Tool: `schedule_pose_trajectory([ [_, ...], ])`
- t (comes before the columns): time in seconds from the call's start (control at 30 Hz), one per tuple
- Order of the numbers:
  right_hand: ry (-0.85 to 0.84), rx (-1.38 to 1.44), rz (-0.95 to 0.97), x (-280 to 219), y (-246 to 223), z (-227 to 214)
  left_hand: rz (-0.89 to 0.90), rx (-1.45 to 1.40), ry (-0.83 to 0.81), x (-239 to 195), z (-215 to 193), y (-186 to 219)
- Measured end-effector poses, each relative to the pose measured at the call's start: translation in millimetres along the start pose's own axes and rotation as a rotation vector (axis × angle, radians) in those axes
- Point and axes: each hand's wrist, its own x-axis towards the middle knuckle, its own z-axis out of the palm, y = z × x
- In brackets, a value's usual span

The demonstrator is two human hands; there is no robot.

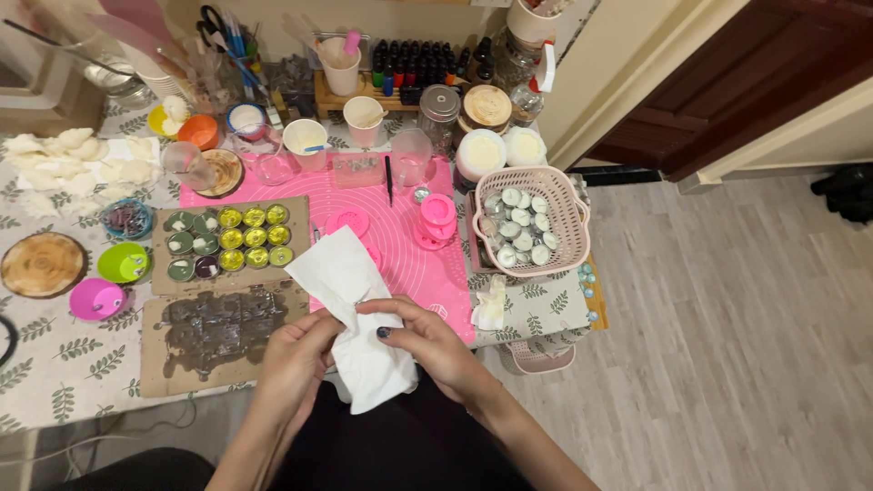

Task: The person wipes the inside of a pink silicone candle mold with a paper tissue, turning the mold to clean its cavity. They then pick up chunks of white wax and place them one at a time into a metal melting pot sitting on an electric hot plate, and finally wipe their hands with a tissue.

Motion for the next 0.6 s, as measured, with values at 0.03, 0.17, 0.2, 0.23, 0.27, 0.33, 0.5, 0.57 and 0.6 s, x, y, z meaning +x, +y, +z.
schedule_pose_trajectory([
  [0.03, -0.008, 0.000, 0.002, 2.7, 2.5, -2.0, 0.004, -0.003, 0.006, 4.9, -9.2, -10.3],
  [0.17, -0.022, -0.089, -0.093, 11.6, 9.2, -9.7, 0.017, -0.129, -0.083, 16.4, -32.7, -37.2],
  [0.2, -0.021, -0.220, -0.196, 14.0, 9.7, -11.8, 0.053, -0.155, -0.145, 18.4, -35.2, -39.7],
  [0.23, -0.019, -0.220, -0.198, 18.0, 8.6, -13.8, 0.052, -0.153, -0.147, 11.3, -21.8, -23.3],
  [0.27, 0.071, -0.047, -0.114, 22.0, 7.5, -16.0, 0.001, -0.149, -0.084, 3.9, -8.3, -7.4],
  [0.33, 0.163, 0.127, -0.027, 27.1, 6.4, -18.5, -0.052, -0.146, -0.018, -5.1, 2.8, 7.7],
  [0.5, 0.150, 0.015, 0.128, 32.6, 14.3, -20.2, -0.024, -0.054, -0.018, -13.7, 11.5, 19.2],
  [0.57, 0.162, 0.056, 0.107, 31.6, 13.3, -18.3, -0.054, -0.059, 0.025, -21.9, 23.5, 34.5],
  [0.6, 0.170, 0.098, 0.085, 32.4, 12.4, -17.1, -0.081, -0.063, 0.069, -25.5, 29.3, 43.3],
])
